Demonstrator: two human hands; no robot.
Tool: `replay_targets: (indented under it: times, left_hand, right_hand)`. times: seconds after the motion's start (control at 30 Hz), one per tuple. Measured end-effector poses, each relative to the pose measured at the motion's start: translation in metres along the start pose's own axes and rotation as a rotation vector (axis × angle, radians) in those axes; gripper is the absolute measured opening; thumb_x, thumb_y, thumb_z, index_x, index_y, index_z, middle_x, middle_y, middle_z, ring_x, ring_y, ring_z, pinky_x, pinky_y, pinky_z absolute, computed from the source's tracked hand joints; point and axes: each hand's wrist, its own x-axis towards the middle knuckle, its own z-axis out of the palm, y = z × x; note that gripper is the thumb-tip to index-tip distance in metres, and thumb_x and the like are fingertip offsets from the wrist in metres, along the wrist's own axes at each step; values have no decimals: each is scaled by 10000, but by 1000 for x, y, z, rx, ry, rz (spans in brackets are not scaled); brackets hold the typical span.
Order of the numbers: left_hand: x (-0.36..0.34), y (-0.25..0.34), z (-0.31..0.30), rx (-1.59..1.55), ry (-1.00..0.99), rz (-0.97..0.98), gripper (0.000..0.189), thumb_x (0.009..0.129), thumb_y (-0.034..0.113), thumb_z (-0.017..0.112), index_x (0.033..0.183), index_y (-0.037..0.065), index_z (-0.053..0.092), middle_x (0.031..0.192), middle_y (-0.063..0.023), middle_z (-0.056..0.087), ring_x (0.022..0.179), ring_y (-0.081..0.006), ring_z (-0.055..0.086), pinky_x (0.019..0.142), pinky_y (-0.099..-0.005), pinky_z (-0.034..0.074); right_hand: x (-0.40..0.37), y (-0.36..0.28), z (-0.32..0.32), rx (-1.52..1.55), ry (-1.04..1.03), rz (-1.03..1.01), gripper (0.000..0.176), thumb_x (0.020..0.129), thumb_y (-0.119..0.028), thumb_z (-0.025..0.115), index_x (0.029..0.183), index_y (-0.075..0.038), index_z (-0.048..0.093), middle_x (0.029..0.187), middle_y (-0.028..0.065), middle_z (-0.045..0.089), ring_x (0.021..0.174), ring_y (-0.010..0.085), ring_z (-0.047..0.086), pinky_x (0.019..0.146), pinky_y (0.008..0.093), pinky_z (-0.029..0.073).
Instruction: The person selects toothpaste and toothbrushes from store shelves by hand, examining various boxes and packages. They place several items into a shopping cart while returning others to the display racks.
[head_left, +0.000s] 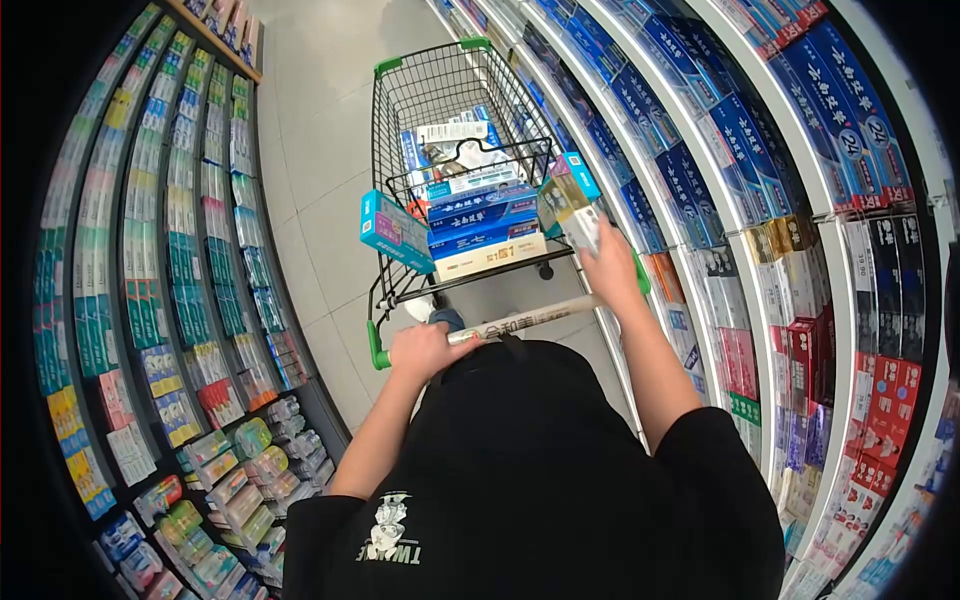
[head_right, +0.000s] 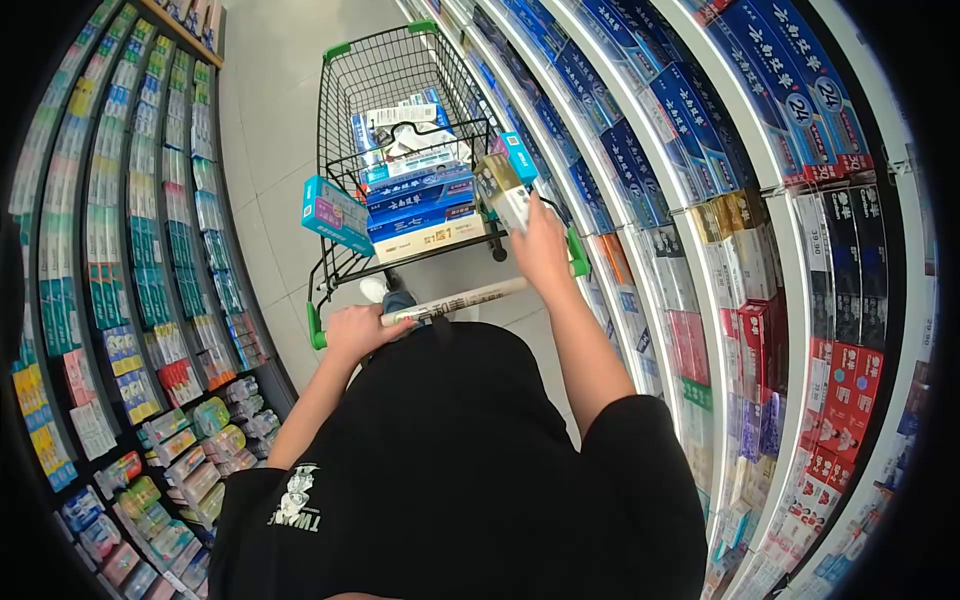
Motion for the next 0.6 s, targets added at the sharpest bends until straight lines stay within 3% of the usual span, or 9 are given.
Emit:
replay_targets:
  times: [0.1,0.43,0.6]
  left_hand:
    - [0,0,2,2,-29,-4,816,820,866,590,752,68,744,644,-163,700,636,-349,731,580,-467,565]
    - [2,8,-4,64,-61,27,854,828,899,538,757,72,739,654,-159,712,636,-344,737,604,-460,587]
    - [11,2,-13,94,-54,31,852,828,900,536,740,76,733,646,-160,708,627,-342,733,593,-456,584]
  right_hand:
    - [24,6,19,-183,-130,2,659,870,-83,688,1488,12,481,1170,290,689,1129,445,660,967,541,531]
    - [81,1,69,-137,-292,139,356,911,-166,683,1246,-45,679,1163,230,732,1108,415,704,947,520,577]
    - [75,-13,65,-195,-382,155,554,909,-116,668,1448,-133,542,1225,253,671,1149,442,687,939,534,586]
